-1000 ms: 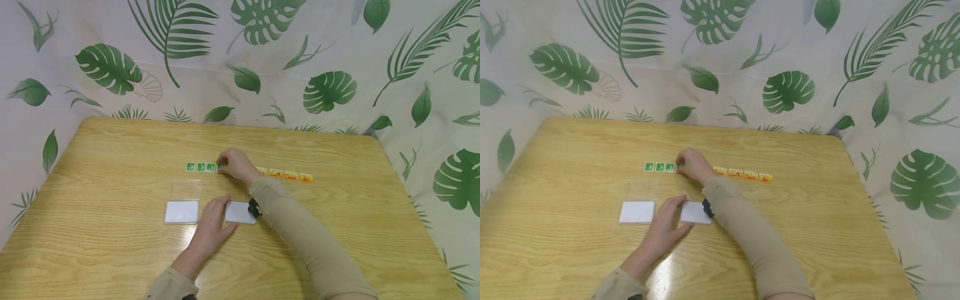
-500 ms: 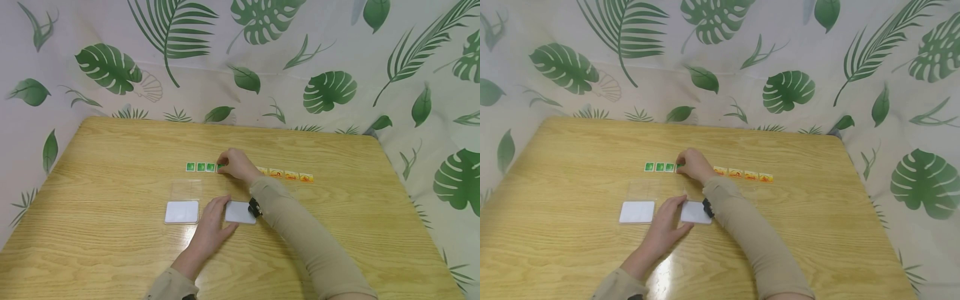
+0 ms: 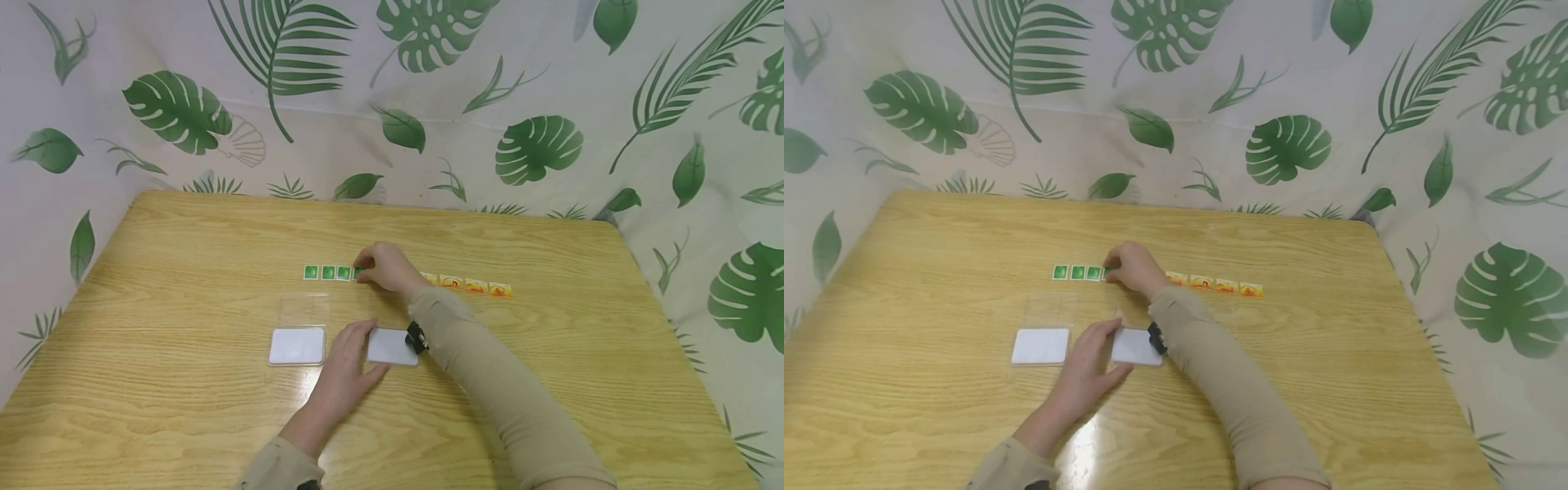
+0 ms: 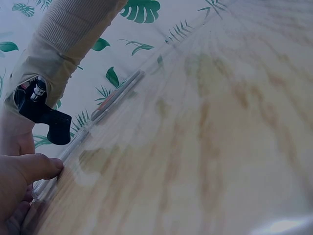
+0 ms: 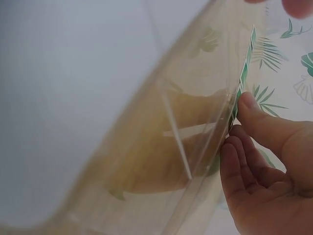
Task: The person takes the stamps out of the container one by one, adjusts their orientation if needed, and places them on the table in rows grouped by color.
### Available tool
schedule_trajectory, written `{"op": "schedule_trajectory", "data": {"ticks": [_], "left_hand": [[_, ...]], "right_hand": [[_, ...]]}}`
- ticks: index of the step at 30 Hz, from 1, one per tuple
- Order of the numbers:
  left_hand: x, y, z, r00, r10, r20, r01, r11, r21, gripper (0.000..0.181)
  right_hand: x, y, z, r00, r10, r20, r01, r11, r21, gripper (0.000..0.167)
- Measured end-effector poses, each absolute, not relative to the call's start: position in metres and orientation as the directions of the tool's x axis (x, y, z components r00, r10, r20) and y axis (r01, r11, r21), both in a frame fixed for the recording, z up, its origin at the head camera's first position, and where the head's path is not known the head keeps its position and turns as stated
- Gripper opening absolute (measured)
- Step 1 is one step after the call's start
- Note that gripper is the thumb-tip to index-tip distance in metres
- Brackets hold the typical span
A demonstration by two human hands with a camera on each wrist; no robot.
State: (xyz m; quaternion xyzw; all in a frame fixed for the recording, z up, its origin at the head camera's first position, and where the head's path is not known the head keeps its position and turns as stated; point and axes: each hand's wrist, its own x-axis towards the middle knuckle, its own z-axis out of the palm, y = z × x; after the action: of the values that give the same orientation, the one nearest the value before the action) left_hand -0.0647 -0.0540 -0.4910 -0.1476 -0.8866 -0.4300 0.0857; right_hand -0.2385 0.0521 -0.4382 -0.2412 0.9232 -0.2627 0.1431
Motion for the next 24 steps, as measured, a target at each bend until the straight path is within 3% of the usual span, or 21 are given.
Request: {"op": "schedule_trajectory", "data": {"ticks": [16, 24], "left_hand": [[-0.065, -0.054, -0.491, -0.935, 0.193, 0.296, 0.352, 0.59, 0.727, 0.067], [-0.065, -0.054, -0.492, -0.939, 0.195, 0.285, 0.344, 0.587, 0.733, 0.066]], "right_hand": [[-0.232, 0.056, -0.426, -0.846, -0.511, -0.153, -0.33, 0.727, -0.602, 0.023], [-0.215, 0.073, -0.41, -0.831, -0.547, -0.102, -0.382, 0.694, -0.61, 0.023]]}}
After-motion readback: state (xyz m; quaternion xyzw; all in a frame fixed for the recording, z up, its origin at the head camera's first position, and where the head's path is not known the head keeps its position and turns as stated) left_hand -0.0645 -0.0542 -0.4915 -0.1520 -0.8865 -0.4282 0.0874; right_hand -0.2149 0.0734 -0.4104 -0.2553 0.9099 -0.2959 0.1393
